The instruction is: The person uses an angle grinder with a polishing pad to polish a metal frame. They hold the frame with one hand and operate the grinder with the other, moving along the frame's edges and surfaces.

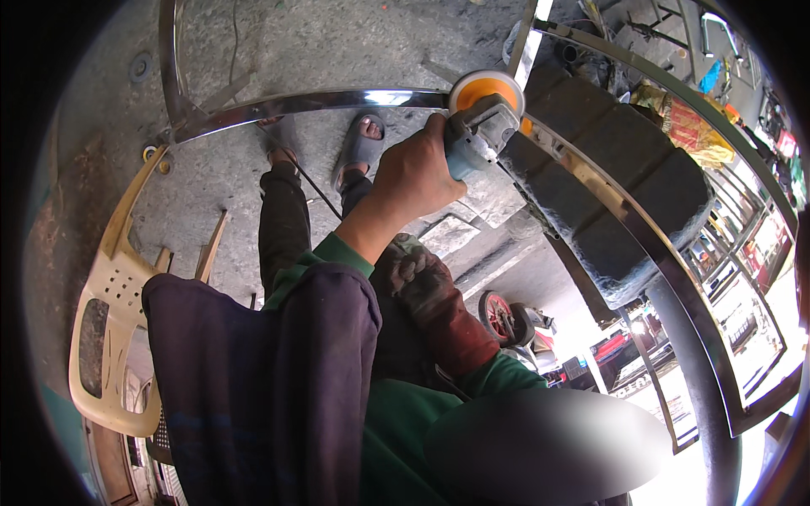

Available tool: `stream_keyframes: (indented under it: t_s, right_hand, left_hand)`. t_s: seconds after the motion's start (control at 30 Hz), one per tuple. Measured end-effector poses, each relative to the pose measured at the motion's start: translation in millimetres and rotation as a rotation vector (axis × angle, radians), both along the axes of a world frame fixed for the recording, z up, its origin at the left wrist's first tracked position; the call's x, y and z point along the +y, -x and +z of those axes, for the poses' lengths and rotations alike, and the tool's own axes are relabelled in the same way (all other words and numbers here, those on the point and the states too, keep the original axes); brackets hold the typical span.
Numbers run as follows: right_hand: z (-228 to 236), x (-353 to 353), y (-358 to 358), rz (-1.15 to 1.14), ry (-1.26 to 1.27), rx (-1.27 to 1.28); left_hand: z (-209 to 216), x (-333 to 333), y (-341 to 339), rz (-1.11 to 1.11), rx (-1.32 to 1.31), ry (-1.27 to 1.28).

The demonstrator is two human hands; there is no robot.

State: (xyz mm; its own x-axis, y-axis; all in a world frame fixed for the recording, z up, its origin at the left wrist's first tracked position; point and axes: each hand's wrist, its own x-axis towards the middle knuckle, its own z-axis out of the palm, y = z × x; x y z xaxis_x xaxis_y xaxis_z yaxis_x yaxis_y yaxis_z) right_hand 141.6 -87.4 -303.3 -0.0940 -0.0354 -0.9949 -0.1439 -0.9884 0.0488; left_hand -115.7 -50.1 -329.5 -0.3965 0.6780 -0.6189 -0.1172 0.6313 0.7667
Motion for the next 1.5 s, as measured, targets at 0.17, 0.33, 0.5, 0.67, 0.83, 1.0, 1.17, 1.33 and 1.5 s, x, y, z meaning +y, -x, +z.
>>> stream_keyframes:
  t_s: [0.17,0.33,0.5,0.67,0.83,1.0,1.17,1.33,1.5]
  right_hand:
    - [1.7,4.1,5.4,-0.012,0.003,-0.020]
    - [3.8,5.5,10.5,0.026,-0.017,0.025]
    - [7.3,4.9,13.9,0.054,-0.030,-0.089]
    - [8.8,6.5,16.8,-0.006,-0.006,0.000]
    - [8.2,8.4,18.5,-0.001,-0.005,-0.045]
    - [8.3,7.7,17.0,0.118,-0.032,0.067]
    - [4.7,6.8,16.1,-0.008,-0.007,-0.033]
    - [3.8,7.7,17.0,-0.007,0.001,-0.080]
    - [3.3,9.7,16.1,-0.002,-0.004,0.045]
  left_hand:
    - [3.8,-2.1,3.7,-0.007,-0.061,-0.003]
    - [1.2,-8.4,1.6,0.002,-0.109,-0.092]
    - [-5.5,-4.2,4.4,0.007,-0.144,-0.072]
    - [-3.4,-1.4,7.9,-0.004,-0.159,-0.152]
    - [-0.3,-4.2,6.5,0.009,-0.173,-0.091]
    - [2.5,-4.3,4.1,0.014,-0.170,-0.103]
    - [0.5,1.6,8.0,0.037,-0.171,-0.118]
    - [0.2,1.7,7.5,0.048,-0.178,-0.093]
    - [5.4,-3.6,6.3,0.035,-0.178,-0.155]
